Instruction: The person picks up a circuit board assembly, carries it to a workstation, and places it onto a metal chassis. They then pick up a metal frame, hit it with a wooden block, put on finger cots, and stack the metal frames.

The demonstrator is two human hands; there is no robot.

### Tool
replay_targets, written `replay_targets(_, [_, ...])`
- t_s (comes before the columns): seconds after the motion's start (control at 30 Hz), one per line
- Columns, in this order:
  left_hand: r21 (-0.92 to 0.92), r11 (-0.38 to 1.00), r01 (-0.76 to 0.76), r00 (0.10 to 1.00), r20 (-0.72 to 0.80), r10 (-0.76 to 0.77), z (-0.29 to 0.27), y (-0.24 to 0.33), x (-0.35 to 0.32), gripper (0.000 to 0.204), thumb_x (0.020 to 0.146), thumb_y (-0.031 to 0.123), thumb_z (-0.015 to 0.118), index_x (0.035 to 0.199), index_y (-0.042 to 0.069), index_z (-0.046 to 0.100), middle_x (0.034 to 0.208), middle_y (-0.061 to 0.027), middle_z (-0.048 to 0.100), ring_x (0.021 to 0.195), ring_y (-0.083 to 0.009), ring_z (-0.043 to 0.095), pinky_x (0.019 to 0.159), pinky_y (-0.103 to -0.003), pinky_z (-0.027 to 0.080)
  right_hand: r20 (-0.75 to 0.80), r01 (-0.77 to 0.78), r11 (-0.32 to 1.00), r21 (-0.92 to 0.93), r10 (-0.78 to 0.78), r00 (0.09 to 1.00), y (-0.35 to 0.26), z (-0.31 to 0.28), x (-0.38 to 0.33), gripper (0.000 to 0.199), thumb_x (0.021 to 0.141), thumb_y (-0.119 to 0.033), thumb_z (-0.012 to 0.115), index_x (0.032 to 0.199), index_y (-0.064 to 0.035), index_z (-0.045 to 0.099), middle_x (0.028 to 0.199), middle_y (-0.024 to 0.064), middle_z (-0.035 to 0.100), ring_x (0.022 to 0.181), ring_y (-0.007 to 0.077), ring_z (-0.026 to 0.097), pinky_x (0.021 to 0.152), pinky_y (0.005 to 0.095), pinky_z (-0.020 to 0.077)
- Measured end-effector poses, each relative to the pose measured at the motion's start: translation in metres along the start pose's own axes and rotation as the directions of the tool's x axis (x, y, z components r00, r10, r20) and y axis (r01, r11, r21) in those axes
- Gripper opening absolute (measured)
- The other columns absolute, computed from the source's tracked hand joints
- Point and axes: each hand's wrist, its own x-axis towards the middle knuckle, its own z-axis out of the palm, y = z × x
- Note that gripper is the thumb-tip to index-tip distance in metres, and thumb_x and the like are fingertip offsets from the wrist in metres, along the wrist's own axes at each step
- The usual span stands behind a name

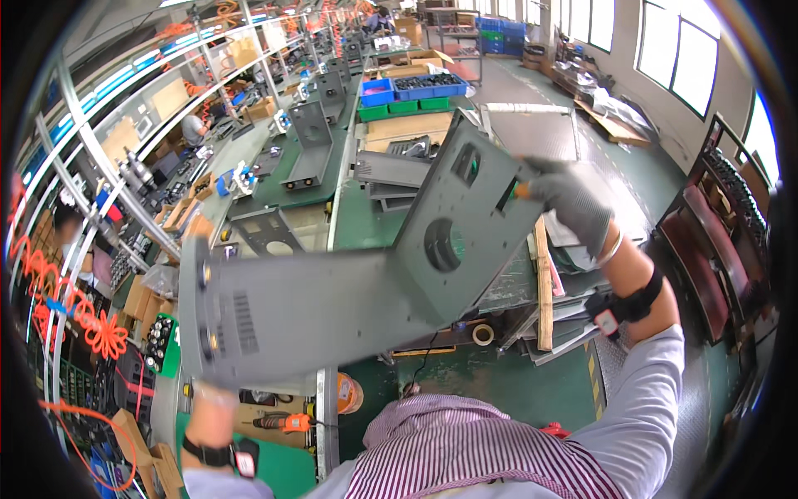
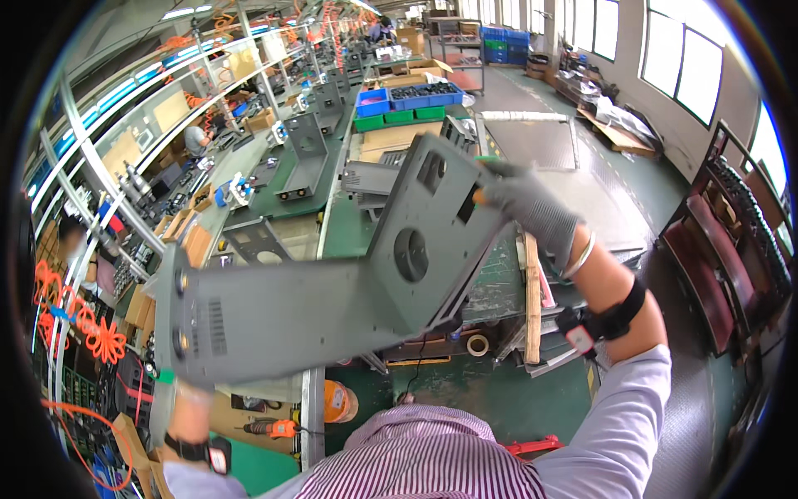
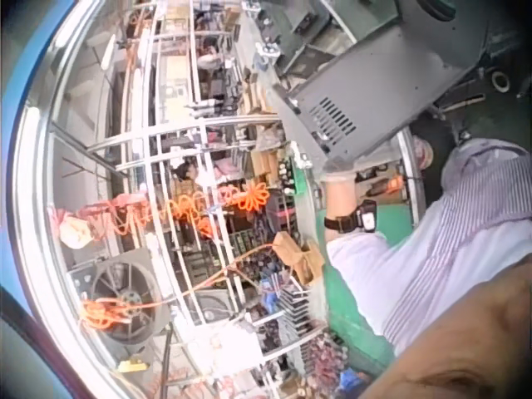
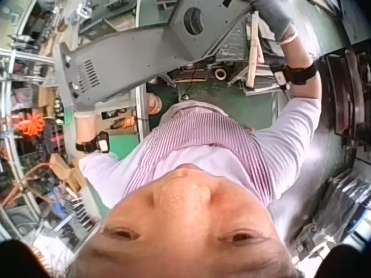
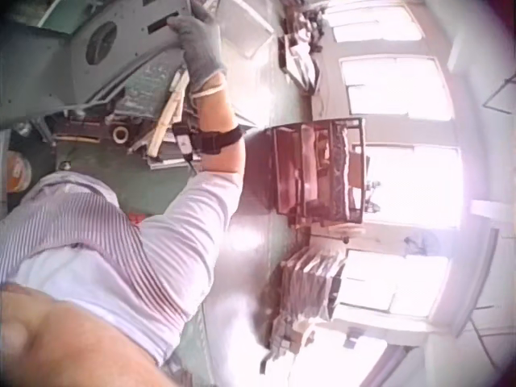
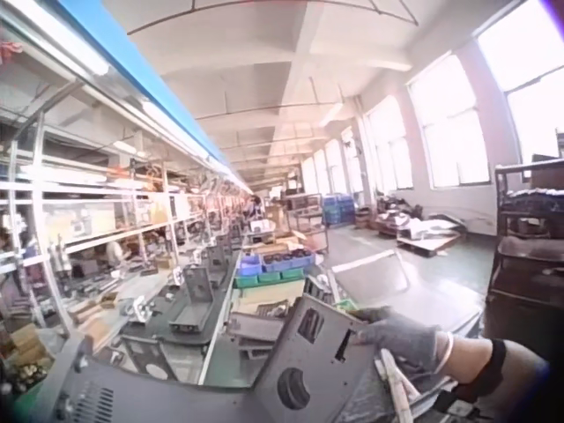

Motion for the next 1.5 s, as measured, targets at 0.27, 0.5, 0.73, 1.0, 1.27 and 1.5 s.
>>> replay_targets(0.27, [-0.066, 0.998, -0.001, 0.941, 0.337, 0.024, 0.002, -0.017, 0.312, 0.052, 0.093, 0.051, 0.037, 0.123, 0.011, 0.050, 0.120, -0.0065, 0.055, 0.106, -0.0229, 0.054, 0.087, -0.038, 0.048, -0.172, -0.063, 0.996, 0.067, 0.074, 0.982, 0.032, -0.061, 0.190, 0.044, 0.075, -0.012, 0.057, 0.117, -0.0006, 0.057, 0.090, 0.0064, 0.064, 0.070, 0.0140, 0.062, 0.061, 0.0260, 0.0511])
replay_targets(0.5, [0.102, 0.993, -0.052, 0.931, 0.366, 0.011, 0.002, -0.073, 0.536, 0.047, 0.095, 0.043, 0.038, 0.123, 0.007, 0.048, 0.118, -0.0072, 0.055, 0.108, -0.0212, 0.053, 0.090, -0.034, 0.046, -0.269, -0.106, 0.993, 0.044, 0.114, 0.956, 0.109, -0.083, 0.349, 0.049, 0.076, -0.012, 0.059, 0.124, -0.0033, 0.053, 0.097, 0.0090, 0.064, 0.080, 0.0193, 0.063, 0.068, 0.0335, 0.0533])
replay_targets(0.73, [0.050, 0.998, 0.036, 0.937, 0.345, -0.051, 0.003, -0.148, 0.634, 0.044, 0.095, 0.038, 0.040, 0.124, 0.007, 0.047, 0.119, -0.0075, 0.055, 0.109, -0.0212, 0.052, 0.092, -0.034, 0.044, -0.215, -0.213, 0.976, -0.041, 0.200, 0.956, 0.191, -0.087, 0.424, 0.055, 0.077, -0.010, 0.059, 0.131, -0.0038, 0.047, 0.105, 0.0082, 0.061, 0.086, 0.0149, 0.061, 0.073, 0.0281, 0.0505])
replay_targets(1.0, [0.022, 0.991, 0.134, 0.901, 0.413, -0.131, -0.005, -0.164, 0.669, 0.041, 0.095, 0.033, 0.042, 0.125, 0.006, 0.045, 0.119, -0.0079, 0.054, 0.111, -0.0213, 0.050, 0.094, -0.034, 0.043, -0.117, -0.313, 0.870, -0.382, 0.291, 0.950, 0.222, -0.094, 0.458, 0.052, 0.078, -0.014, 0.056, 0.128, -0.0032, 0.048, 0.105, 0.0114, 0.060, 0.085, 0.0180, 0.060, 0.069, 0.0306, 0.0503])
replay_targets(1.27, [0.547, 0.805, -0.230, 0.891, 0.450, -0.051, -0.048, -0.164, 0.696, 0.041, 0.094, 0.027, 0.045, 0.130, 0.006, 0.040, 0.123, -0.0087, 0.051, 0.115, -0.0225, 0.048, 0.098, -0.034, 0.039, -0.285, -0.471, 0.519, -0.713, 0.399, 0.871, 0.211, -0.077, 0.458, 0.052, 0.080, -0.036, 0.052, 0.118, -0.0007, 0.054, 0.112, 0.0196, 0.060, 0.094, 0.0323, 0.062, 0.082, 0.0390, 0.0487])
replay_targets(1.5, [-0.020, 0.999, 0.036, 0.999, 0.020, -0.036, -0.017, -0.135, 0.648, 0.049, 0.092, 0.037, 0.045, 0.131, 0.007, 0.040, 0.129, -0.0095, 0.046, 0.115, -0.0258, 0.048, 0.096, -0.039, 0.041, -0.429, -0.417, 0.606, -0.678, 0.134, 0.893, 0.197, -0.103, 0.363, 0.055, 0.085, -0.044, 0.051, 0.128, -0.0094, 0.049, 0.116, 0.0203, 0.058, 0.111, 0.0350, 0.054, 0.095, 0.0408, 0.0407])
